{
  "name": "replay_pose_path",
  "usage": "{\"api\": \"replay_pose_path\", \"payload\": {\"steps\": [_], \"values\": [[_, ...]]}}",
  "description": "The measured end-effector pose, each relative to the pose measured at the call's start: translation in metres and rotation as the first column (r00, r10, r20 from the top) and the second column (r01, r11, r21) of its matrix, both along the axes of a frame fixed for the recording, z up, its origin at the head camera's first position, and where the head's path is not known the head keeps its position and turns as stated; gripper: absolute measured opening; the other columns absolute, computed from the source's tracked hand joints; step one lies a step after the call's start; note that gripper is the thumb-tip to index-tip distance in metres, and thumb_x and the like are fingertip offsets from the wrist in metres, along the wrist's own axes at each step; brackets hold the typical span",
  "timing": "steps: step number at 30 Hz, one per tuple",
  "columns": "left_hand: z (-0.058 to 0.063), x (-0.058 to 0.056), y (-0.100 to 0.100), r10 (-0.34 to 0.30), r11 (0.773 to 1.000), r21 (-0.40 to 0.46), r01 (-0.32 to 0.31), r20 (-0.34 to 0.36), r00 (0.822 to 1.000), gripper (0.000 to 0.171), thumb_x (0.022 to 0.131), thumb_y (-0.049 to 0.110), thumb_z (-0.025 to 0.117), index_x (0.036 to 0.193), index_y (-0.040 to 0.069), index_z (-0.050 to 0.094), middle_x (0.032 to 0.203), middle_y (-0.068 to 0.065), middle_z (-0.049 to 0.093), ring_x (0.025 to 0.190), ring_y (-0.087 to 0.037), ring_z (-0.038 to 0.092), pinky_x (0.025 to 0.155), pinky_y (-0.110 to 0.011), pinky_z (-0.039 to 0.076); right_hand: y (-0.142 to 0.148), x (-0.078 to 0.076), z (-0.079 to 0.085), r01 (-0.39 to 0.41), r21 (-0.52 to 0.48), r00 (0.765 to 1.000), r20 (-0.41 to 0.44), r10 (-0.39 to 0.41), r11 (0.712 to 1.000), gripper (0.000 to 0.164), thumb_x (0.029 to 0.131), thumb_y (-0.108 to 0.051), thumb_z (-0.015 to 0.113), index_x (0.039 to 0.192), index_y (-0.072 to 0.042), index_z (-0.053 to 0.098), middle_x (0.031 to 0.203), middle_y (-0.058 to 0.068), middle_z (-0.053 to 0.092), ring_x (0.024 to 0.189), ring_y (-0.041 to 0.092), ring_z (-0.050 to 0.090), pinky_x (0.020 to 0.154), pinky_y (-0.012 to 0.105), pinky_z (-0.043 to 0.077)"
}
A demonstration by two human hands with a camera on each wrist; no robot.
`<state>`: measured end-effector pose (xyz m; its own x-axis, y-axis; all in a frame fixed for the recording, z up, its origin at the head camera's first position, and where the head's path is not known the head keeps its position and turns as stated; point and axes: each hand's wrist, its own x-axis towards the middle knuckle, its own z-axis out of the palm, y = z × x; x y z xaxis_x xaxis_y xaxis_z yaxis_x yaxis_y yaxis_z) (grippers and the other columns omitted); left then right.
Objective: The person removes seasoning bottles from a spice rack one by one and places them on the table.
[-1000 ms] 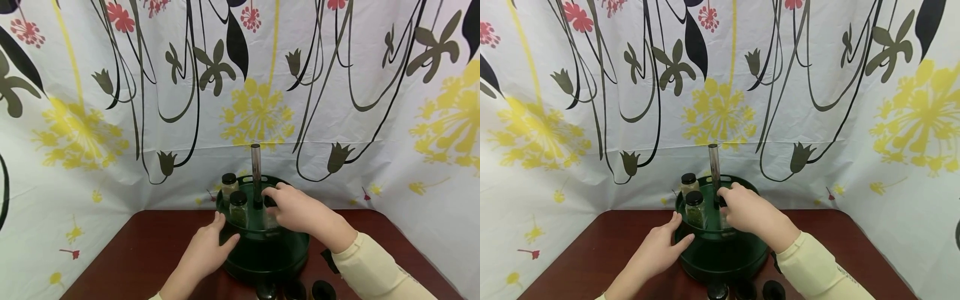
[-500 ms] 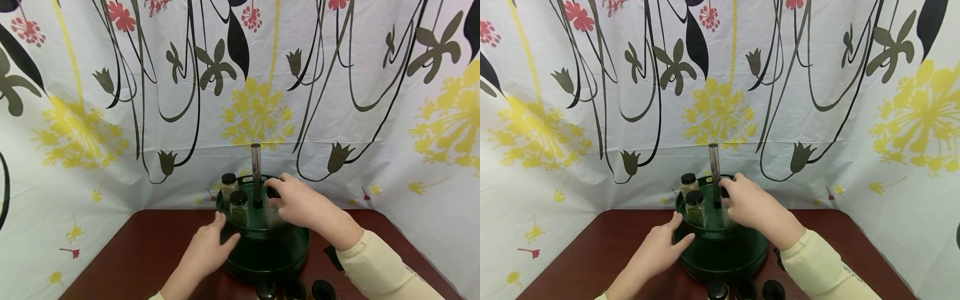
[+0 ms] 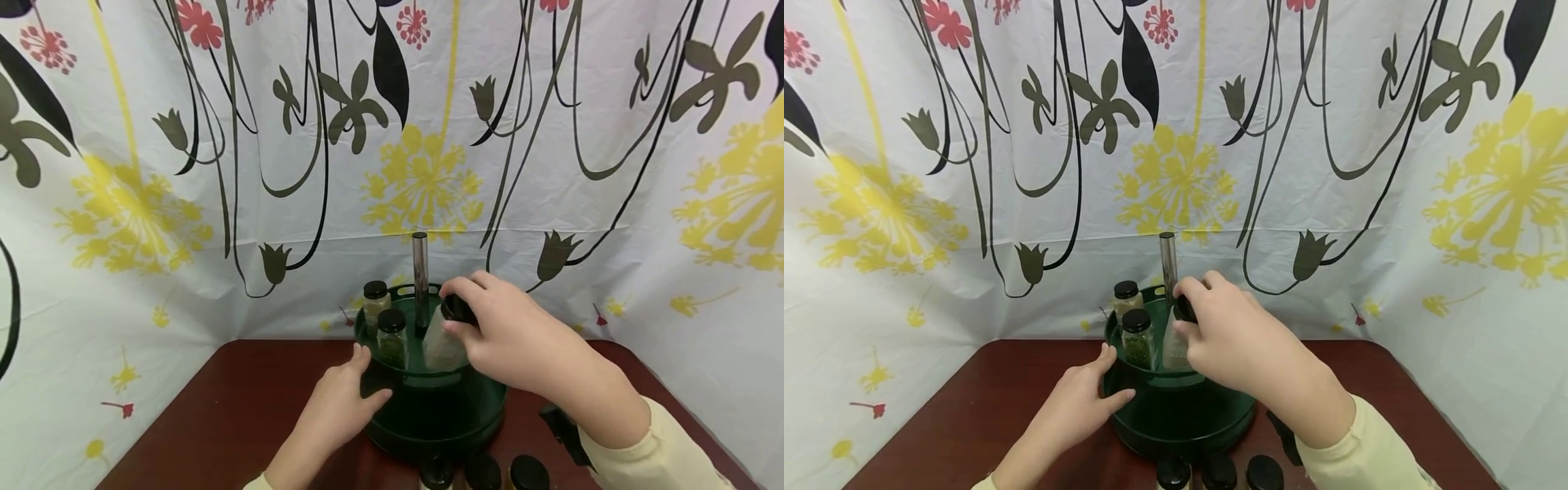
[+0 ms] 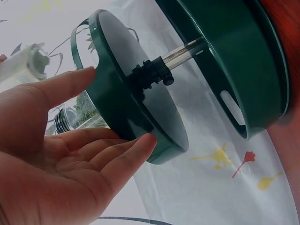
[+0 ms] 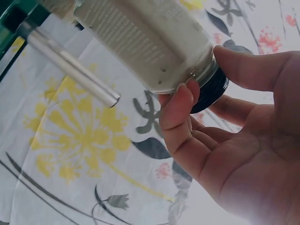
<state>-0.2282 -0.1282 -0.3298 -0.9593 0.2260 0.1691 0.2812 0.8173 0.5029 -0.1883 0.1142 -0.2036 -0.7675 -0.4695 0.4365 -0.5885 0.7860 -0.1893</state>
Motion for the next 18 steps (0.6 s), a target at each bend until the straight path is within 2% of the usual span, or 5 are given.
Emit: {"api": "replay_pose_path", "payload": {"steps": [3,5,8,12,18], "values": [[0.0,-0.001,-0.001,-0.024,1.0,-0.002,0.024,-0.005,1.0,0.08,0.087,0.038,0.07,0.149,0.002,0.034,0.151,-0.02,0.03,0.079,-0.025,0.064,0.064,-0.036,0.051,-0.003,0.008,-0.001,-0.025,0.002,1.0,-0.003,0.025,1.0,0.033,0.093,-0.024,0.066,0.123,-0.016,0.059,0.103,-0.005,0.054,0.073,0.009,0.049,0.064,0.029,0.045],[0.001,-0.002,-0.002,-0.037,0.999,-0.017,0.036,-0.029,0.999,0.076,0.089,0.035,0.069,0.148,0.001,0.036,0.149,-0.02,0.035,0.091,-0.025,0.065,0.069,-0.036,0.052,-0.005,0.013,-0.003,-0.044,0.006,0.999,0.009,0.044,0.999,0.033,0.092,-0.024,0.066,0.123,-0.016,0.059,0.102,-0.006,0.053,0.07,0.007,0.048,0.062,0.028,0.045],[0.0,-0.003,-0.004,-0.064,0.998,-0.006,0.064,-0.045,0.997,0.068,0.093,0.029,0.065,0.148,0.001,0.036,0.144,-0.022,0.042,0.063,-0.018,0.062,0.058,-0.03,0.05,-0.01,0.017,-0.007,-0.065,0.012,0.998,0.018,0.065,0.998,0.032,0.092,-0.025,0.067,0.122,-0.017,0.059,0.099,-0.009,0.051,0.066,0.004,0.048,0.06,0.025,0.046],[-0.001,-0.004,-0.007,-0.086,0.996,0.017,0.087,-0.055,0.995,0.06,0.096,0.022,0.061,0.147,0.002,0.037,0.094,-0.011,0.065,0.035,-0.01,0.034,0.041,-0.023,0.037,-0.017,0.019,-0.015,-0.124,0.02,0.992,0.007,0.123,0.992,0.031,0.092,-0.025,0.067,0.12,-0.016,0.06,0.099,-0.007,0.051,0.066,0.004,0.047,0.059,0.023,0.046],[0.0,-0.005,-0.012,-0.09,0.996,0.014,0.091,-0.066,0.994,0.053,0.099,0.019,0.056,0.147,0.003,0.039,0.045,0.002,0.048,0.032,-0.008,0.026,0.036,-0.019,0.03,-0.029,0.018,-0.034,-0.209,0.038,0.973,0.108,0.204,0.977,0.034,0.094,-0.028,0.064,0.125,-0.015,0.058,0.099,-0.007,0.049,0.066,0.003,0.048,0.059,0.023,0.047]]}}
